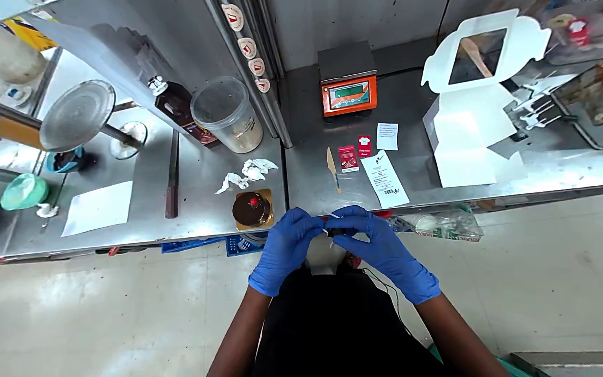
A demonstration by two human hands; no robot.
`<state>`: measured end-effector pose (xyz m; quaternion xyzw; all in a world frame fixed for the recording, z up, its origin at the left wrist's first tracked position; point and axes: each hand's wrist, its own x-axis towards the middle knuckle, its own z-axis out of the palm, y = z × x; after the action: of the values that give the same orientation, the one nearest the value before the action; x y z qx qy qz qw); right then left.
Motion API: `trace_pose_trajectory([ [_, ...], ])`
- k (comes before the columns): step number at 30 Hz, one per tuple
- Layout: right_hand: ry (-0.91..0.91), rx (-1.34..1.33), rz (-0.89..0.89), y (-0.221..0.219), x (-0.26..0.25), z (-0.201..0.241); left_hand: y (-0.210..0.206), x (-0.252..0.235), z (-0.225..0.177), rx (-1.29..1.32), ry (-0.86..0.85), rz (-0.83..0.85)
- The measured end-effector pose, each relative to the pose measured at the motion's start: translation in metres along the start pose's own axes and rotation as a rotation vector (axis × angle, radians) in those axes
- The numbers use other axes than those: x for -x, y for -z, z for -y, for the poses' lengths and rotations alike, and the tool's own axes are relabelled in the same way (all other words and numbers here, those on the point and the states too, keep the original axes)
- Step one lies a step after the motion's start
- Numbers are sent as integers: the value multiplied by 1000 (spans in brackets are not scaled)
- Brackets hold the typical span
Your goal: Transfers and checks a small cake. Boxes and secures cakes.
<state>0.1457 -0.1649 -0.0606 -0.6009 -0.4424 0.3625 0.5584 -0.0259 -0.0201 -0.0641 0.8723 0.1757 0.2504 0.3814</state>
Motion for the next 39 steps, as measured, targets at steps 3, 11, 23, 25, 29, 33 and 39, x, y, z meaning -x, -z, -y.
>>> trace_pose_trajectory([
  [3, -50, -17, 68, 8, 2, -1, 5, -4, -1, -7, -5, 63],
  [11, 24, 23, 88, 7, 6, 3, 14, -9, 7, 67, -68, 260],
  [23, 52, -249, -388, -40, -3, 9, -10, -2, 8, 673, 150, 173],
  [25, 36, -346, -474, -35, -8, 12, -11, -1, 18, 693, 158, 183],
  [29, 8, -449, -644, -1, -14, 25, -6, 7, 41, 609, 194, 202],
  [33, -85, -423, -742, 23, -20, 21, 2, -14, 61, 248, 172, 79],
  [39, -260, -230, -857, 11, -12, 15, -25, -109, 105, -309, 309, 144],
])
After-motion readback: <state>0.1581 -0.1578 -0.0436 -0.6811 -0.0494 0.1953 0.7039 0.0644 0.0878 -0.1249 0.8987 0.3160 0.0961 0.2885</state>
